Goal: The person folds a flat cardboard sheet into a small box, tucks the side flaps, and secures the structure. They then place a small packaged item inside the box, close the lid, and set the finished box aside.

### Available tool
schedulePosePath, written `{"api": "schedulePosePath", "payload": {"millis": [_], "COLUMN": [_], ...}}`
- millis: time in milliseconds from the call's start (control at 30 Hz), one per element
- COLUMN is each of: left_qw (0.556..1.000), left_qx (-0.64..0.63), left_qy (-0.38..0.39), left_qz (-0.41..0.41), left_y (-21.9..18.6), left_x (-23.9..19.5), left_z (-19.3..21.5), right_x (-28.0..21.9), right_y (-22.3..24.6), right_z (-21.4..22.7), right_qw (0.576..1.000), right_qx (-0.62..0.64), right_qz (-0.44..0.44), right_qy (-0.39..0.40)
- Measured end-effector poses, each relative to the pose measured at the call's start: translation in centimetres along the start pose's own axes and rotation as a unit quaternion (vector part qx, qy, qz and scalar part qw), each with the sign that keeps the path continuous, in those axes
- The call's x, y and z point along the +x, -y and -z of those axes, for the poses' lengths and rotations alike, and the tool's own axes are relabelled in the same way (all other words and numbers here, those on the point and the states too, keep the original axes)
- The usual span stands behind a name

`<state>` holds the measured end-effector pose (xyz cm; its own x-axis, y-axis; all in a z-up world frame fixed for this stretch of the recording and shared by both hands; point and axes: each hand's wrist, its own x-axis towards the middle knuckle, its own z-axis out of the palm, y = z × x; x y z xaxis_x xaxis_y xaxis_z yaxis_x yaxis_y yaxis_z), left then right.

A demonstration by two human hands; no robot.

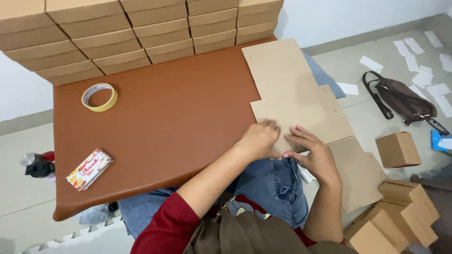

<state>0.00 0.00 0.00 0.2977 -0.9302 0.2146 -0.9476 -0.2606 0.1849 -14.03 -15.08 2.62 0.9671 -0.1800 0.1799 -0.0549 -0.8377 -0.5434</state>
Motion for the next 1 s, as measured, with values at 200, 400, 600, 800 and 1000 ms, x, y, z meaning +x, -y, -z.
{"api": "schedulePosePath", "payload": {"millis": [200,400,600,800,1000], "left_qw": [1.0,0.999,0.997,0.993,0.988], "left_qx": [-0.001,-0.024,-0.066,-0.108,-0.15], "left_qy": [0.018,0.037,0.031,0.033,0.017], "left_qz": [0.002,0.009,0.026,-0.028,-0.035], "left_y": [-0.5,-0.8,-0.5,0.4,0.7], "left_x": [0.3,0.0,0.3,-0.7,-1.8], "left_z": [0.4,1.6,0.8,0.8,4.2], "right_x": [0.7,1.1,1.5,1.2,0.5], "right_y": [0.6,0.7,1.7,1.6,1.4], "right_z": [1.3,1.5,2.7,2.5,2.6], "right_qw": [0.999,0.998,0.996,0.996,0.995], "right_qx": [0.015,-0.003,0.027,0.029,0.067], "right_qz": [0.006,-0.022,-0.029,-0.027,0.007], "right_qy": [0.036,0.065,0.081,0.077,0.067]}}
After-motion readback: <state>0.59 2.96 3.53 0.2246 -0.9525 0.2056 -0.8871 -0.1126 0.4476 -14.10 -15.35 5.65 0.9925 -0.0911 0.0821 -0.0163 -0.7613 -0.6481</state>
